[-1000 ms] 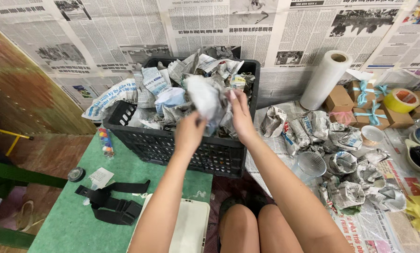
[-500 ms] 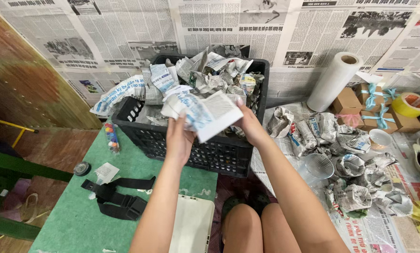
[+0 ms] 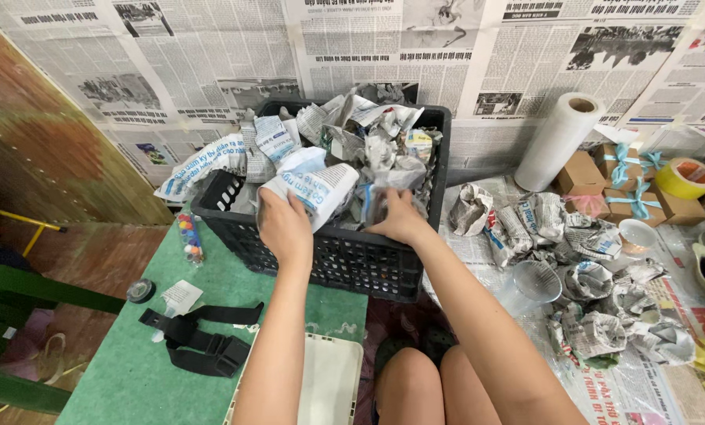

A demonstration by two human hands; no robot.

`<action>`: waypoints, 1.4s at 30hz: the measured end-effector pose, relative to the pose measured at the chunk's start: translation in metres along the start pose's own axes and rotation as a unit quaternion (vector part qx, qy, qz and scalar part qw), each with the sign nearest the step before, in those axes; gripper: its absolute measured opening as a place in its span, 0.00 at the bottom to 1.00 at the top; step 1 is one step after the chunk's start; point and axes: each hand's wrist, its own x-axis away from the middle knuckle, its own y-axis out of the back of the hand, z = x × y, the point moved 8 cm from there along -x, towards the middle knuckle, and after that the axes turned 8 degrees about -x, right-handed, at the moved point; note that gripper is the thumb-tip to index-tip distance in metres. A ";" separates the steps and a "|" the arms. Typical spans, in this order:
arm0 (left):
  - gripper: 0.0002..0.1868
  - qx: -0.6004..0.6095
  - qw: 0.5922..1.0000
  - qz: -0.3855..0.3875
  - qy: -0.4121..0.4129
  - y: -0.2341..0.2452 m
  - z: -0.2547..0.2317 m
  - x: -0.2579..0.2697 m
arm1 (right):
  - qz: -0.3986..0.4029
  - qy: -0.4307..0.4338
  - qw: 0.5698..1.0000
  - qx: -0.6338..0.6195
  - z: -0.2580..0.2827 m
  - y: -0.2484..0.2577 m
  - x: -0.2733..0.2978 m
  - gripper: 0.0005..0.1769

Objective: The person sits at a table and wraps small ceramic bowls and a glass tumbler with newspaper. They pick up each item, fold a sheet of newspaper around it, and place the wrapped item on the table. The process is repeated for several items.

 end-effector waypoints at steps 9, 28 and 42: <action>0.43 -0.100 0.955 -0.247 -0.133 0.030 -0.035 -0.001 | -0.070 0.097 0.986 -0.118 0.007 0.008 0.001 0.21; 0.19 0.225 0.906 -0.074 -0.351 0.033 -0.067 0.044 | -0.146 0.085 0.488 -0.856 -0.060 0.078 0.088 0.14; 0.28 -0.035 0.951 0.049 -0.305 -0.019 -0.088 0.047 | -0.314 0.372 0.868 -0.092 0.045 0.134 0.151 0.11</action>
